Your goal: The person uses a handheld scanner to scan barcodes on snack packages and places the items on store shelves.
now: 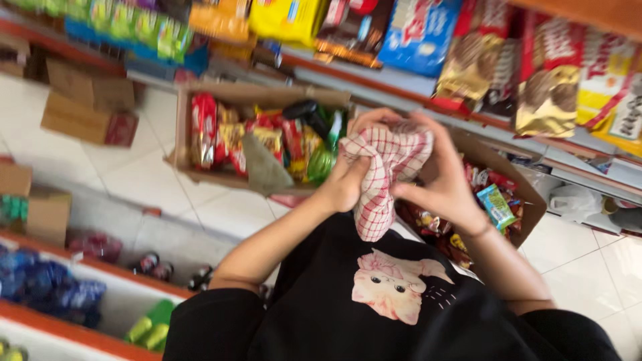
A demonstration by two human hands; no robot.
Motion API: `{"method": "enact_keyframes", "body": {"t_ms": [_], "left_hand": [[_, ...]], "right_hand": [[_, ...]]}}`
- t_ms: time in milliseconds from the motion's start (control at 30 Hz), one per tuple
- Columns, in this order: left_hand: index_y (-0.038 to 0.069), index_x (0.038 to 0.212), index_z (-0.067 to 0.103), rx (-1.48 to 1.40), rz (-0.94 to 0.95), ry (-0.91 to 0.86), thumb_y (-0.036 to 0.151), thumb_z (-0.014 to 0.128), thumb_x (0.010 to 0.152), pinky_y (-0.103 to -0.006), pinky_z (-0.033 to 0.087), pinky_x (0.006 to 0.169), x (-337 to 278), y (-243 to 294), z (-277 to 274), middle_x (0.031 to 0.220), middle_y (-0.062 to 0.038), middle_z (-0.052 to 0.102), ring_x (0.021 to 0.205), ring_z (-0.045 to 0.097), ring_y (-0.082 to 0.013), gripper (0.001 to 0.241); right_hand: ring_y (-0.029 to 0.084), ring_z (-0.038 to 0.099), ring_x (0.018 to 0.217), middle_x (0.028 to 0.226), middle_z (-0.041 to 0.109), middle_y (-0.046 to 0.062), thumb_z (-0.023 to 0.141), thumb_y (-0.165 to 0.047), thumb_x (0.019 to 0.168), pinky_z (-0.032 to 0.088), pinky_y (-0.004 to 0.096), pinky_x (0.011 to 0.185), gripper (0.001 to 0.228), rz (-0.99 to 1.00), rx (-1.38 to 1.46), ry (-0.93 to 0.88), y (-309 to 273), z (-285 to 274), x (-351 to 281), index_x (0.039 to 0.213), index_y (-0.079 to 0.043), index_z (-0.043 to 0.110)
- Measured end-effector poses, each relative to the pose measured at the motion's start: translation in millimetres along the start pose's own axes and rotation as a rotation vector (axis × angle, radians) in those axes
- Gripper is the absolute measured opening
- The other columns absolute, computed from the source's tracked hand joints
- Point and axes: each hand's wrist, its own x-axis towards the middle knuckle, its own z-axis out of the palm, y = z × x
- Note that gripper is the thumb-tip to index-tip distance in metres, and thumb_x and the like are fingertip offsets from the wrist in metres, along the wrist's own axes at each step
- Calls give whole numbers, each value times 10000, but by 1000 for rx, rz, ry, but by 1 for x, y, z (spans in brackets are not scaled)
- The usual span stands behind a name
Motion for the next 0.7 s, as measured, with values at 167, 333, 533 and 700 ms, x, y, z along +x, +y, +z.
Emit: {"method": "enact_keyframes", "body": {"t_ms": [167, 333, 533, 700], "left_hand": [[36, 1485, 433, 221, -341, 433, 308, 483, 1099, -376, 269, 1241, -115, -130, 0, 1470, -99, 477, 1425, 432, -244, 475], [75, 1373, 576, 389, -499, 627, 287, 594, 1023, -433, 457, 1052, -195, -181, -28, 1209, -185, 592, 1154, 566, -320, 410], [169, 1306, 619, 1228, -653, 563, 271, 741, 860, -554, 360, 1082, -202, -143, -113, 1320, -269, 497, 1245, 462, -458, 474], [224, 1504, 426, 1424, -628, 743, 299, 731, 900, -643, 289, 1063, -171, -161, -209, 1472, -305, 408, 1348, 389, -462, 681]], "right_hand": [[119, 609, 1073, 1150, 657, 84, 761, 13, 864, 516, 286, 969, 437, 288, -205, 199, 130, 18, -51, 1263, -7, 584], [105, 670, 908, 1010, 715, 42, 752, -7, 892, 565, 273, 812, 339, 523, 12, 342, 218, 30, -96, 1188, -3, 586], [115, 678, 960, 1067, 712, 67, 711, 3, 955, 573, 279, 860, 267, 496, -110, 395, 267, 42, -117, 1186, 5, 578], [139, 692, 996, 1122, 713, 75, 650, -6, 953, 585, 288, 867, 318, 579, -25, 526, 274, 57, -103, 1255, -15, 553]]}}
